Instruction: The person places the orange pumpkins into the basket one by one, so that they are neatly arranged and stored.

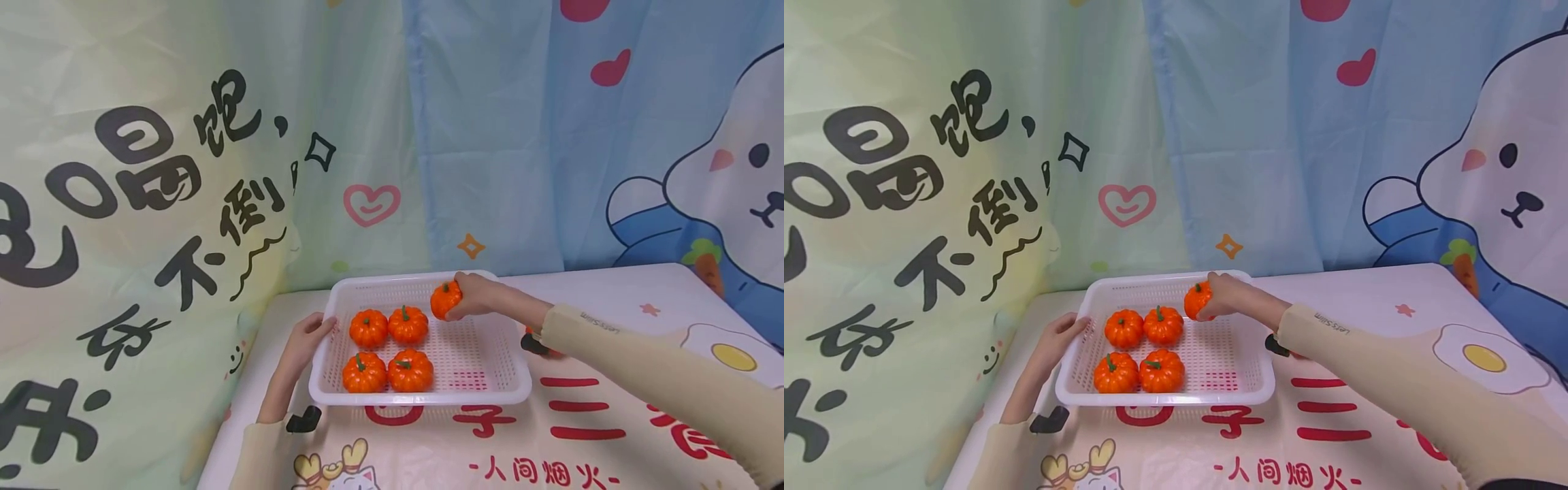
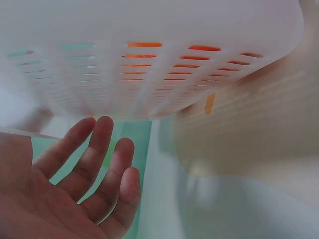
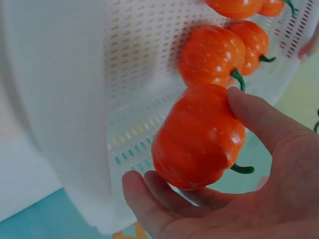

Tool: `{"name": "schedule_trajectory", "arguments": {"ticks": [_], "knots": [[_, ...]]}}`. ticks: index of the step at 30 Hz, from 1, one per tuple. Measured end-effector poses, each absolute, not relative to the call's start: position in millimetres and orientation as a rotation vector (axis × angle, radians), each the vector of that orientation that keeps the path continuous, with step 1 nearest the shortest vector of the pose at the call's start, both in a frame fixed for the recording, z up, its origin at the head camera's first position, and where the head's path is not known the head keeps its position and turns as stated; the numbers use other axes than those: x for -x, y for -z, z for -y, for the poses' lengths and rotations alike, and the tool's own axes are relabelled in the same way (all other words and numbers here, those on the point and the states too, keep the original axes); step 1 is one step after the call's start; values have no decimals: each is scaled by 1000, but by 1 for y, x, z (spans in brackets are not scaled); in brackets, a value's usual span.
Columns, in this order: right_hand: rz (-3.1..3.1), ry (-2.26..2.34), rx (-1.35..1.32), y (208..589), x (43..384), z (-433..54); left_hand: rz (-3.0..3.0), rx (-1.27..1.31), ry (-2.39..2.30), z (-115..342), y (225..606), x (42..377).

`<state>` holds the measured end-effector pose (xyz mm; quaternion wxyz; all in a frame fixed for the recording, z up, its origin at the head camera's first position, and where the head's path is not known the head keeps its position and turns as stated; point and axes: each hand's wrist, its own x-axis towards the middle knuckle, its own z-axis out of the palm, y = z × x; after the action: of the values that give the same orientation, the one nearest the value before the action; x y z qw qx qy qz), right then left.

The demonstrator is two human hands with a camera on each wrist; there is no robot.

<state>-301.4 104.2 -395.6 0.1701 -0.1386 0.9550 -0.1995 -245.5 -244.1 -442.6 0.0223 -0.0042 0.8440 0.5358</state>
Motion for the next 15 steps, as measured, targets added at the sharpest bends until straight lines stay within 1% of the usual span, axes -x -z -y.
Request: {"name": "schedule_trajectory", "arguments": {"ticks": [5, 12, 15], "knots": [[-2714, 521, 327, 403, 300, -94, -2622, 5, -1639, 246, 445, 249], [-2706, 506, 243, 416, 303, -86, -2630, 39, -1670, 256, 475, 266], [-2706, 489, 233, 419, 304, -83, -2638, 30, -1676, 259, 481, 268]]}}
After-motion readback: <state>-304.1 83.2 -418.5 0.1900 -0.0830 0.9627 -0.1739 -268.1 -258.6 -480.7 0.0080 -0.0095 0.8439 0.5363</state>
